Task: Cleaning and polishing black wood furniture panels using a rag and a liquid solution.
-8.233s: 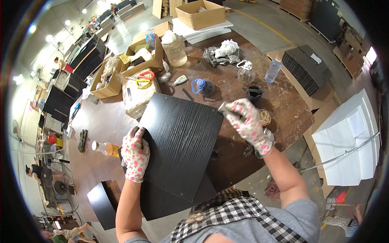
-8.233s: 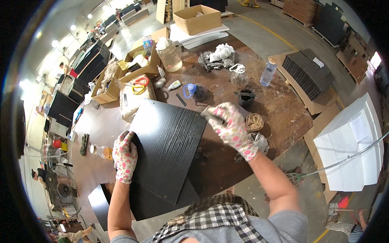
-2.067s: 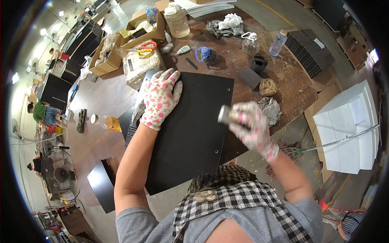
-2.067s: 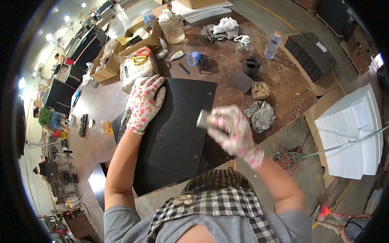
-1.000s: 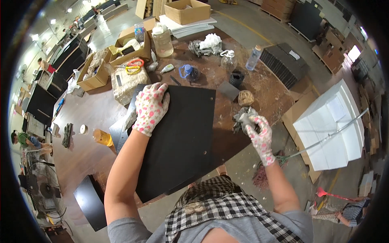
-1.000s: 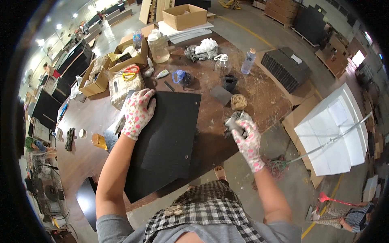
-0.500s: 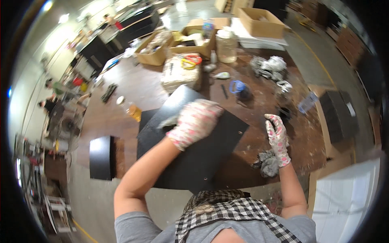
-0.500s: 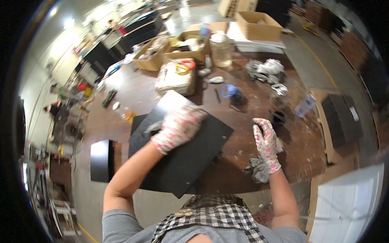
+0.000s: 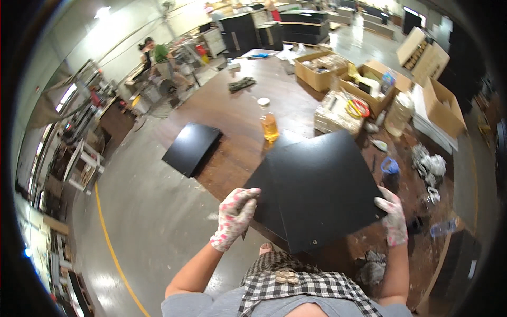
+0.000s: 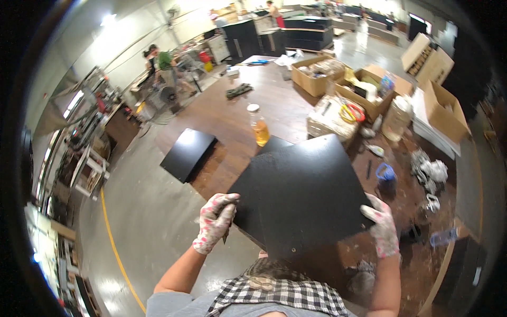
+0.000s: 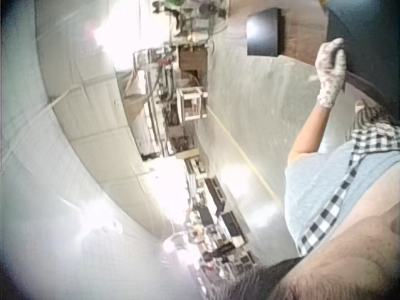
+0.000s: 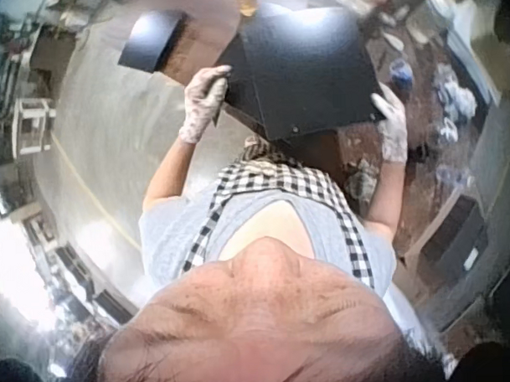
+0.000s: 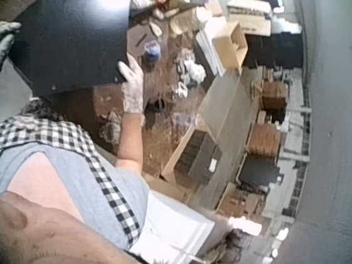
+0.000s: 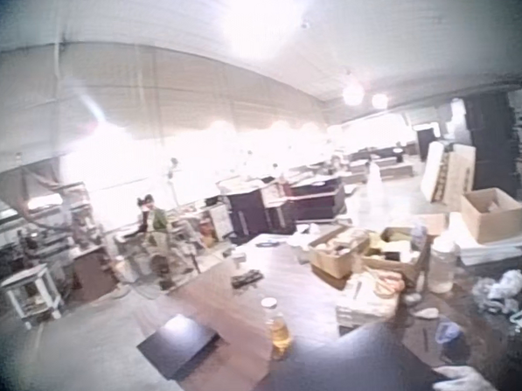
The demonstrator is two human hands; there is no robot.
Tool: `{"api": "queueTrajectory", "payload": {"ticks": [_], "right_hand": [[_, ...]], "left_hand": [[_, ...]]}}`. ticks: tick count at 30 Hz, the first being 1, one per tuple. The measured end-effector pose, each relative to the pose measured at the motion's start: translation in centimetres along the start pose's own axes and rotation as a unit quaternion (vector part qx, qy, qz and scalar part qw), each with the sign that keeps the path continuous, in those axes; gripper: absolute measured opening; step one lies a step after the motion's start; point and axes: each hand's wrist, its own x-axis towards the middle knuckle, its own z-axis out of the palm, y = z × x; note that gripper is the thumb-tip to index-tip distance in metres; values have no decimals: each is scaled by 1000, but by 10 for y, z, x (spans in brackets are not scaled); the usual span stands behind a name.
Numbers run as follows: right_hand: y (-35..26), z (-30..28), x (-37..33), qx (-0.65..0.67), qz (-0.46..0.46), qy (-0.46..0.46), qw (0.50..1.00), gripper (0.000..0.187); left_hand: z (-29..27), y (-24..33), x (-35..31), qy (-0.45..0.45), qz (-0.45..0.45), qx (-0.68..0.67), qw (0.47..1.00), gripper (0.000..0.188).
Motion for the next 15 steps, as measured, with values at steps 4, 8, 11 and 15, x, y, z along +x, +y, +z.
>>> {"api": "queueTrajectory", "payload": {"ticks": [4,8,11,15], "right_hand": [[-18,10,0,113,-50,-22,992,47],[-34,50,6,163,-97,-13,982,48],[-45,99,14,147,-94,-21,984,45],[-57,180,14,123,-81,-69,987,42]], "left_hand": [[-37,4,-37,25,-312,-255,915,23],[-44,22,-55,-193,-395,-256,861,37],[-35,22,-55,-298,-257,-200,897,51],[-31,6,-39,-234,-145,-359,892,71]]}}
